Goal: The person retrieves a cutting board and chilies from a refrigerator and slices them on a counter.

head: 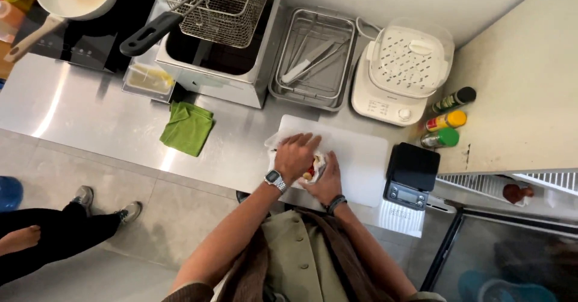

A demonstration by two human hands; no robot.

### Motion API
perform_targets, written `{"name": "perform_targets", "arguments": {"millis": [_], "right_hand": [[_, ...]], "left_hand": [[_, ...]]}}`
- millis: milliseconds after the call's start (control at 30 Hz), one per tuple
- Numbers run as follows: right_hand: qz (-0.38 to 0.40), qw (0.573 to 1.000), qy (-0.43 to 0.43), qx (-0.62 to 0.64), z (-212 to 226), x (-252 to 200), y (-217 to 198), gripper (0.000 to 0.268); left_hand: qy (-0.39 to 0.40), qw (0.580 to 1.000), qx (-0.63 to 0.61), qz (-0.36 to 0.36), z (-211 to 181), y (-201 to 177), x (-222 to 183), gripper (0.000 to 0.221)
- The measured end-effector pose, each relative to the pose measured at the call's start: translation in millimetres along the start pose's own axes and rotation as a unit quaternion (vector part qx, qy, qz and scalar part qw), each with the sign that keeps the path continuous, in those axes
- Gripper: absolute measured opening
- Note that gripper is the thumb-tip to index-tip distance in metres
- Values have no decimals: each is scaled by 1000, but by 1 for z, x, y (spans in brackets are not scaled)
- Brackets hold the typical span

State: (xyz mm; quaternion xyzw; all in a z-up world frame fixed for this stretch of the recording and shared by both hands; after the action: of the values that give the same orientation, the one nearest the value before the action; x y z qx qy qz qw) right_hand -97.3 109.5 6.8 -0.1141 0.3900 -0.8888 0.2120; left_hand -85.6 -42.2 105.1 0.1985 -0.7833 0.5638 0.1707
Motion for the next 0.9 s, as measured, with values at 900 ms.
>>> {"name": "perform_targets", "arguments": {"millis": [900], "right_hand": [[-39, 997, -22, 70, -4, 5, -36, 71]], "left_hand": [[-362, 901, -167, -172, 93, -60, -102, 43]]}}
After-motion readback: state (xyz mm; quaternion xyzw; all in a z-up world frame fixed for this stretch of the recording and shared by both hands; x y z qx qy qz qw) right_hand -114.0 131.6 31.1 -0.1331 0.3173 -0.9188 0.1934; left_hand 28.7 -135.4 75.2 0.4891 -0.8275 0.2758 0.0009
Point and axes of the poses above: each hand's wrist, its own x-axis towards the middle knuckle, its own y-axis out of the palm, z = x × y, the point moved 5 cm from there along x, towards the middle knuckle, and after that the axes turned 2 degrees about -z, right-handed, at the moved point
